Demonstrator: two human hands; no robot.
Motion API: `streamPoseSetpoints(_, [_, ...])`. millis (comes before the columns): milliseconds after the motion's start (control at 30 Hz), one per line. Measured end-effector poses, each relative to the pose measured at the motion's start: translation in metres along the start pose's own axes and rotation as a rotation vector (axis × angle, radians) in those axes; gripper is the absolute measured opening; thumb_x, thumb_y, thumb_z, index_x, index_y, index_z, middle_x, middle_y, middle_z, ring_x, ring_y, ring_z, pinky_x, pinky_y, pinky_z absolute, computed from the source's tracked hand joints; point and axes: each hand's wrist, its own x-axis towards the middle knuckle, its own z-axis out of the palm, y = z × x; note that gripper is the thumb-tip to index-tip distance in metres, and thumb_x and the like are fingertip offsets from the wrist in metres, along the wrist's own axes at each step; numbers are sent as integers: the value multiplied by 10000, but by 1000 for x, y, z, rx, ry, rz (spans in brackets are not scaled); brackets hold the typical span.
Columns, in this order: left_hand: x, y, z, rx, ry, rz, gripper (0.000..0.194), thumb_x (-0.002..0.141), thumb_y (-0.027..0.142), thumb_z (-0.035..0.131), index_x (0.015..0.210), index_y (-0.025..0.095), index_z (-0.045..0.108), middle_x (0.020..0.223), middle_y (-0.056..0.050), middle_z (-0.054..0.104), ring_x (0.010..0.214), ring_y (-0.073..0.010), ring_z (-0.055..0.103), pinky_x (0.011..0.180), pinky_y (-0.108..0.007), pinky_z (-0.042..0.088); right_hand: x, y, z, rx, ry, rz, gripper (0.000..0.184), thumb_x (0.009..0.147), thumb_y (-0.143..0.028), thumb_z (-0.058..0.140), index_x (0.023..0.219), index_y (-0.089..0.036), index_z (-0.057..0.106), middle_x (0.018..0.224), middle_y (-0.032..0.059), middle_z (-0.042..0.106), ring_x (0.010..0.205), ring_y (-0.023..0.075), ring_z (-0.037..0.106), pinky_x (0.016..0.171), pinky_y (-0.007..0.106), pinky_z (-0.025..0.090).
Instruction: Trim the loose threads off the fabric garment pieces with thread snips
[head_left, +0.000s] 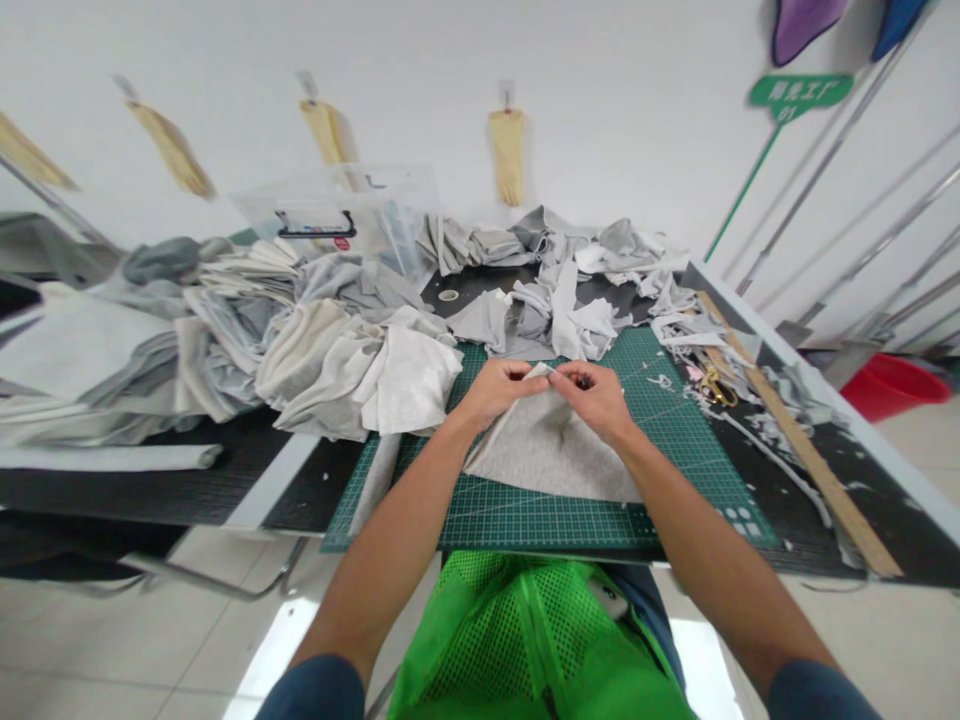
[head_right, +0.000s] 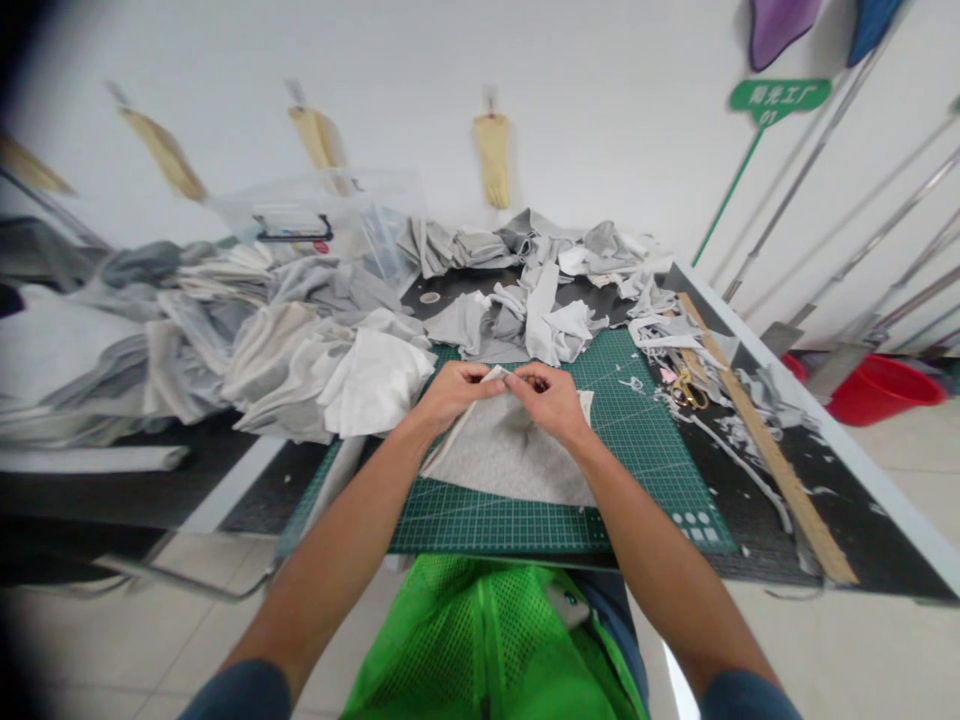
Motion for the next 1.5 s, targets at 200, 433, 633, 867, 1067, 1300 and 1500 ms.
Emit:
streamPoseSetpoints(200, [4, -1, -2, -142, 165, -44, 356, 725, 484, 832, 725, 155, 694, 676, 3, 618, 627, -116, 511, 599, -246, 380, 0, 1, -3, -10, -27, -7, 331, 856, -518, 745, 818, -190, 729, 598, -36, 502, 548, 107, 393, 528, 277, 282])
streamPoseSetpoints(433, [4, -4, 6, -152, 132, -13, 344, 741, 470, 833, 775, 161, 688, 682, 20, 613, 616, -103, 500, 595, -238, 384, 0, -2, -9, -81, -70, -37, 345, 892, -536, 696, 845, -195, 713, 678, -11, 590, 604, 127, 467, 577, 283, 351])
streamPoseSetpoints(633, [4, -5, 9, -80, 100, 70, 309, 714, 395, 860, 814, 135, 726, 790, -31, 701, 728, -131, 598, 713, -264, 459, 0, -4, -4, -138, -28, -63, 315, 879, -513, 705, 921, -203, 744, 806, 25, 694, 693, 154, 553, 632, 292, 415])
streamPoseSetpoints(867, [2, -1, 15, -81, 135, 90, 217, 675, 228, 837, 791, 136, 679, 765, -18, 680, 702, -112, 598, 691, -246, 450, -1, -3, -2, -112, -11, -48, 246, 877, -437, 706, 834, -196, 723, 728, 5, 663, 621, 129, 506, 590, 282, 383])
streamPoseSetpoints(1067, [1, 0, 17, -71, 129, 113, 390, 619, 128, 822, 950, 172, 620, 812, 1, 682, 756, -129, 634, 731, -249, 463, -2, -3, -1, -96, -39, -37, 203, 861, -403, 709, 872, -201, 693, 764, -6, 648, 621, 117, 482, 586, 271, 375])
streamPoseSetpoints(1300, [2, -1, 17, -92, 137, 206, 281, 755, 314, 834, 924, 175, 658, 831, -5, 672, 789, -127, 628, 789, -268, 481, -1, 0, -2, -11, -45, -3, 337, 857, -470, 745, 1065, -224, 645, 671, -49, 600, 562, 116, 447, 581, 283, 370])
streamPoseSetpoints(1500, [2, -1, 19, -127, 113, 133, 294, 736, 367, 859, 892, 149, 738, 854, -41, 719, 798, -148, 643, 817, -304, 505, -2, -8, -3, -141, 10, -131, 332, 874, -485, 729, 1099, -241, 708, 852, 10, 671, 674, 144, 534, 626, 298, 435])
